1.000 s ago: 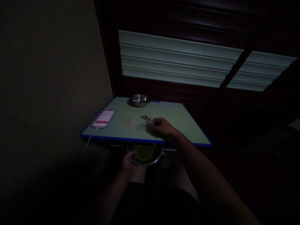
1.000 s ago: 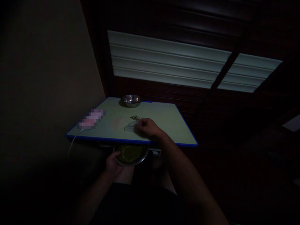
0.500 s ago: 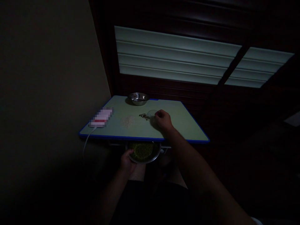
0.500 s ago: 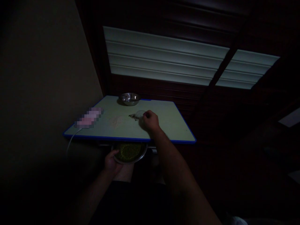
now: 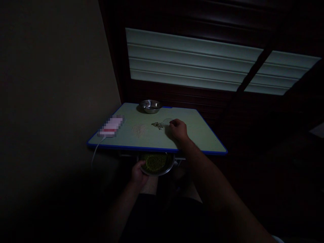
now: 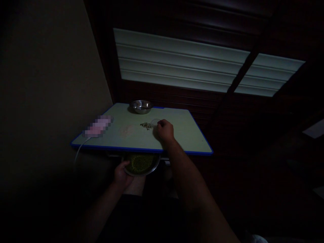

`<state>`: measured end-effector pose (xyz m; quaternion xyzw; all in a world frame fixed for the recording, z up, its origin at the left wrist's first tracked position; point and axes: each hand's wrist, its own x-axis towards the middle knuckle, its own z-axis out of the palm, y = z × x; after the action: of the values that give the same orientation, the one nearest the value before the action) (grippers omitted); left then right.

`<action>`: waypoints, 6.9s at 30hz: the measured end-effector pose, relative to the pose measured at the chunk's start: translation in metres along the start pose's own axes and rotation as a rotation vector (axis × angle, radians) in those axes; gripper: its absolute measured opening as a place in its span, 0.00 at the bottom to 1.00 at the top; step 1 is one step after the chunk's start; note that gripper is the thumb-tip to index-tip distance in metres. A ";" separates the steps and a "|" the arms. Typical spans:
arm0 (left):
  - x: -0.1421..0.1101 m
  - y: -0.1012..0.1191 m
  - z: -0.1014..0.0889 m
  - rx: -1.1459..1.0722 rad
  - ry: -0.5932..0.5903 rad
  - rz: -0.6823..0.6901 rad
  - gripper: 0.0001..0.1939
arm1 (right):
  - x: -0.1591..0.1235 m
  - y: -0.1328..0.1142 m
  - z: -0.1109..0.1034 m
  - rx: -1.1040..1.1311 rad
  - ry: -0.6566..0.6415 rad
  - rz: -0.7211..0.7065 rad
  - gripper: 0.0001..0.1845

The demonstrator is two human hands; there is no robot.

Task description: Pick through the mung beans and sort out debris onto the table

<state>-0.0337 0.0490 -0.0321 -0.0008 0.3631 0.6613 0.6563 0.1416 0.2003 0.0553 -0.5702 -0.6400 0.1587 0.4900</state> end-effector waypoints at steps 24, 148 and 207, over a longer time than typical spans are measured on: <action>-0.003 0.002 0.004 0.036 -0.019 0.002 0.18 | -0.003 -0.004 -0.003 -0.113 -0.054 -0.013 0.09; -0.002 0.002 0.001 0.028 -0.055 0.019 0.25 | -0.008 -0.014 -0.008 0.041 -0.094 0.096 0.08; 0.007 -0.002 -0.006 0.002 -0.048 -0.004 0.20 | -0.021 -0.023 -0.011 0.135 -0.526 0.117 0.11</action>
<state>-0.0360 0.0519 -0.0408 0.0150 0.3477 0.6595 0.6663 0.1351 0.1712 0.0687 -0.5115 -0.6991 0.3716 0.3341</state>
